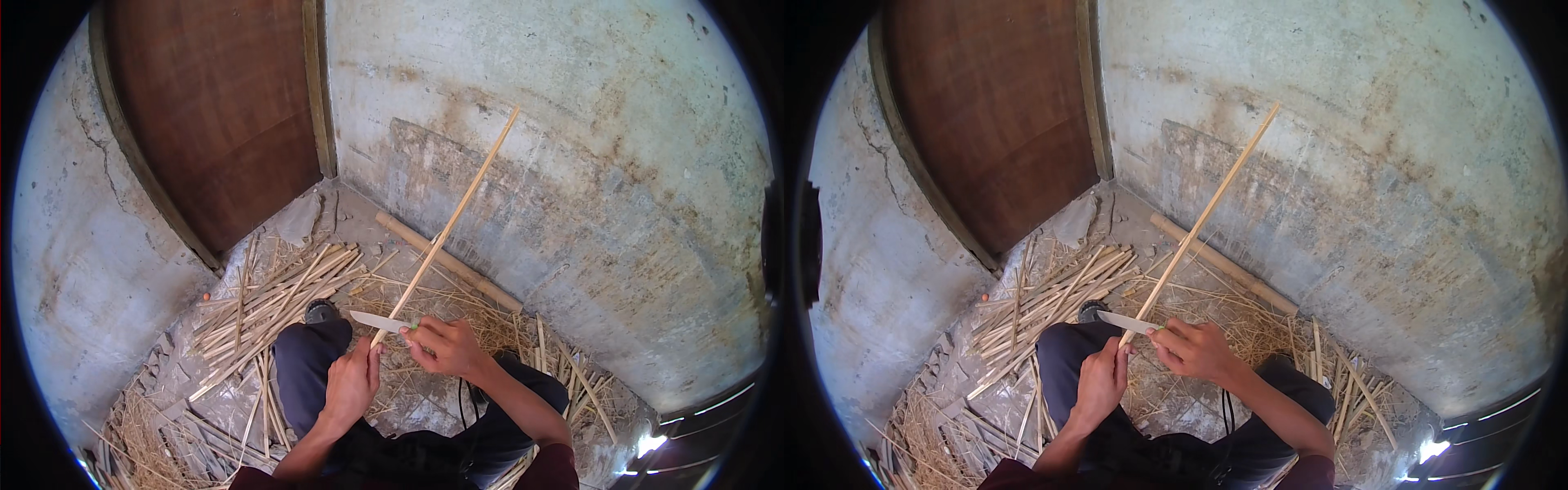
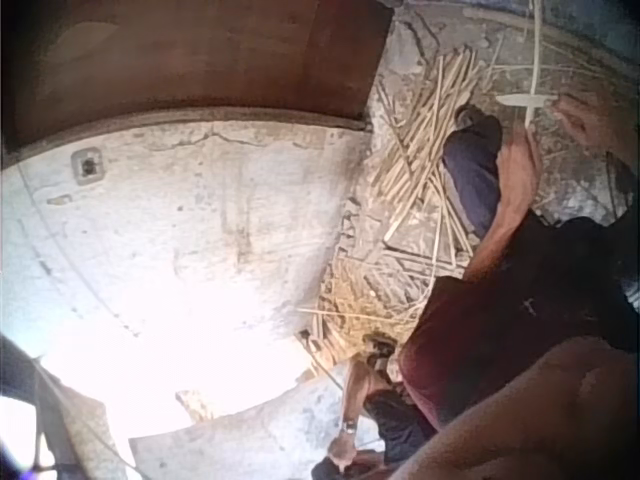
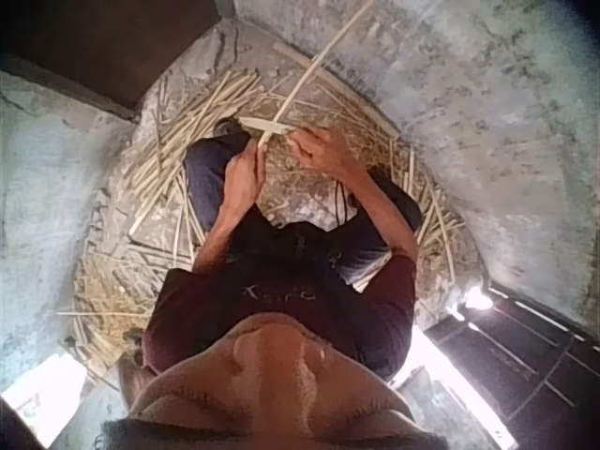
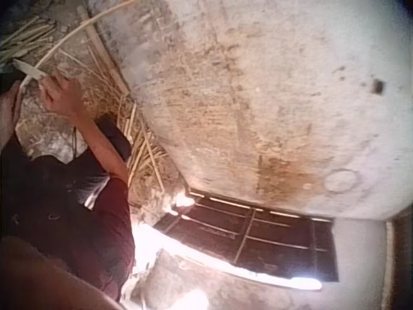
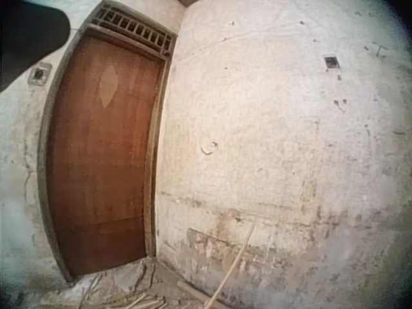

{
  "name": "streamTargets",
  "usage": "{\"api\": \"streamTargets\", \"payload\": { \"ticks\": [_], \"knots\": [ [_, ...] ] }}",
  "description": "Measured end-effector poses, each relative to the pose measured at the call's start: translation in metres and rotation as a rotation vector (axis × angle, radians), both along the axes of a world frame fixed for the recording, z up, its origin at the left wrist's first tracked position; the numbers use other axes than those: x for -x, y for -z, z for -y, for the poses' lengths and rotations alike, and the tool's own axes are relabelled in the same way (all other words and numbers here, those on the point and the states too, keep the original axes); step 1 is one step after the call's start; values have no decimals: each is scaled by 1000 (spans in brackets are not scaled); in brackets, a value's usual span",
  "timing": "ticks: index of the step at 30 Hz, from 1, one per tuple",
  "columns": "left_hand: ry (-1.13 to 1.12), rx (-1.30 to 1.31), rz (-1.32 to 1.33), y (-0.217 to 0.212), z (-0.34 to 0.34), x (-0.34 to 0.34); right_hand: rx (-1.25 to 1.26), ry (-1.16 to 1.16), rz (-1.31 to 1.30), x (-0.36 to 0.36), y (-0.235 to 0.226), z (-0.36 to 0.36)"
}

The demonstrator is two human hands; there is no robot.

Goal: The person strips layers from a length of bamboo using a knife while sitting on the floor.

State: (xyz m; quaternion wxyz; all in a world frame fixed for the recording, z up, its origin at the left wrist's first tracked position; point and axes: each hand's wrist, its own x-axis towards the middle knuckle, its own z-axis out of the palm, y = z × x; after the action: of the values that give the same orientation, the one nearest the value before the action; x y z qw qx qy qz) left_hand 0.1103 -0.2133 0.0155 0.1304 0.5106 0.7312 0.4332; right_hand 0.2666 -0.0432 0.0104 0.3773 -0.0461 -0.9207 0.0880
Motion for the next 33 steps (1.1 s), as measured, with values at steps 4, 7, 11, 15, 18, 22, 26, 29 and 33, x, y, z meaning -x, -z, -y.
{"api": "streamTargets", "payload": {
  "ticks": [4, 7, 11, 15, 18, 22, 26, 29, 33],
  "knots": [
    [-11, 34, -35, 3, 5, 1, -6, 5, -9, 2, -1, -1],
    [-6, 63, -79, 2, 5, 3, 10, 73, -21, 1, -5, -8],
    [-6, 67, -118, 6, 8, 2, 67, 135, -82, -4, -13, -16],
    [14, 108, -119, 9, 22, 1, 258, 216, -212, -16, -20, -61],
    [4, 103, -128, 11, 21, 3, 256, 208, -226, -16, -26, -66],
    [3, 112, -93, 10, 20, 0, 208, 207, -164, -22, -24, -62],
    [15, 94, -107, 8, 18, -2, 191, 192, -76, -25, -28, -54],
    [75, 100, -140, 12, 21, -4, 222, 160, -200, -29, -25, -72],
    [87, 104, -184, 9, 25, 2, 199, 160, -188, -35, -27, -80]
  ]
}}
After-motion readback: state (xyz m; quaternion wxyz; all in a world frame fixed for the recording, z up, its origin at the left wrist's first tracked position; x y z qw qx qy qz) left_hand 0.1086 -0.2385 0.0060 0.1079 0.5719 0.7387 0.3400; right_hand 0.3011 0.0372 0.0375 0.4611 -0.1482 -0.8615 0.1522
